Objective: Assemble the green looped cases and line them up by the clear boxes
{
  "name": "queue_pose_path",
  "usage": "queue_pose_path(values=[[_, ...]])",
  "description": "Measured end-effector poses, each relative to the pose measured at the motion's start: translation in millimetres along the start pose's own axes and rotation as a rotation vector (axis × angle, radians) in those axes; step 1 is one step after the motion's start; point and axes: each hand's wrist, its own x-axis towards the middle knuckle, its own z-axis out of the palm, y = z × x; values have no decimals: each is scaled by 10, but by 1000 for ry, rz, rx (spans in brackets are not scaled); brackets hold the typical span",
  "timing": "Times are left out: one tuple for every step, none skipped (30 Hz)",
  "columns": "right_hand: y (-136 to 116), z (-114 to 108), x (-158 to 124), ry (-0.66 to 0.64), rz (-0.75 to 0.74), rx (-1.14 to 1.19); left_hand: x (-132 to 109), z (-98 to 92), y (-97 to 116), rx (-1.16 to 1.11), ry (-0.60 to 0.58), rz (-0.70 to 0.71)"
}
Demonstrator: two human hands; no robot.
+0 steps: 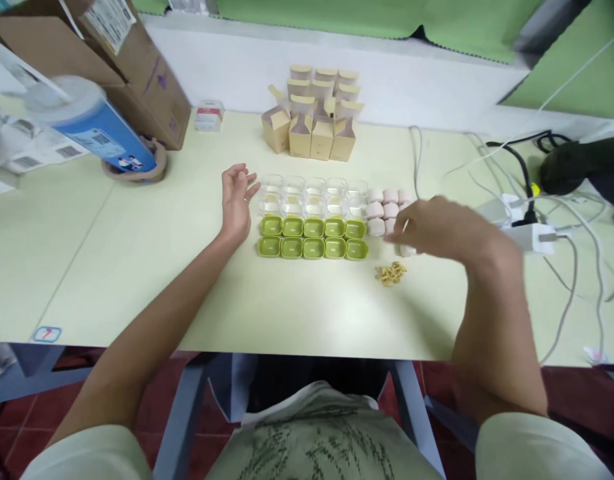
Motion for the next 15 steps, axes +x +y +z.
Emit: queue_pose_path(values=[[-37,127,-109,-44,-9,-14,3,4,-8,6,7,-4],[-89,253,-234,-68,-5,-12,5,8,-13,14,9,-11],[-154,374,-366,-61,12,-14,6,12,-16,21,6,-17],[-229,484,-498,-49,42,-16,7,17,-17,28,2,-21],[-308,581,-619,-37,67,-8,9,22,-16,35,1,-24],[-384,664,-725,-13,97,4,11,29,-12,41,2,-26],[-452,732,-810,14,127,23,13,37,-6,47,8,-26],[-507,786,-875,45,156,47,15,48,2,50,16,-26],[-544,829,-920,79,182,73,15,61,12,47,23,-24],[-565,861,-950,112,203,99,14,77,22,39,30,-22],[-571,885,-968,140,216,123,9,93,33,31,35,-21],[-565,903,-977,163,218,144,2,110,41,29,38,-21],[-551,916,-979,182,213,158,-8,126,47,33,43,-21],[-532,924,-977,200,204,165,-21,140,49,44,50,-21],[-511,929,-972,216,193,168,-36,151,50,57,61,-20]])
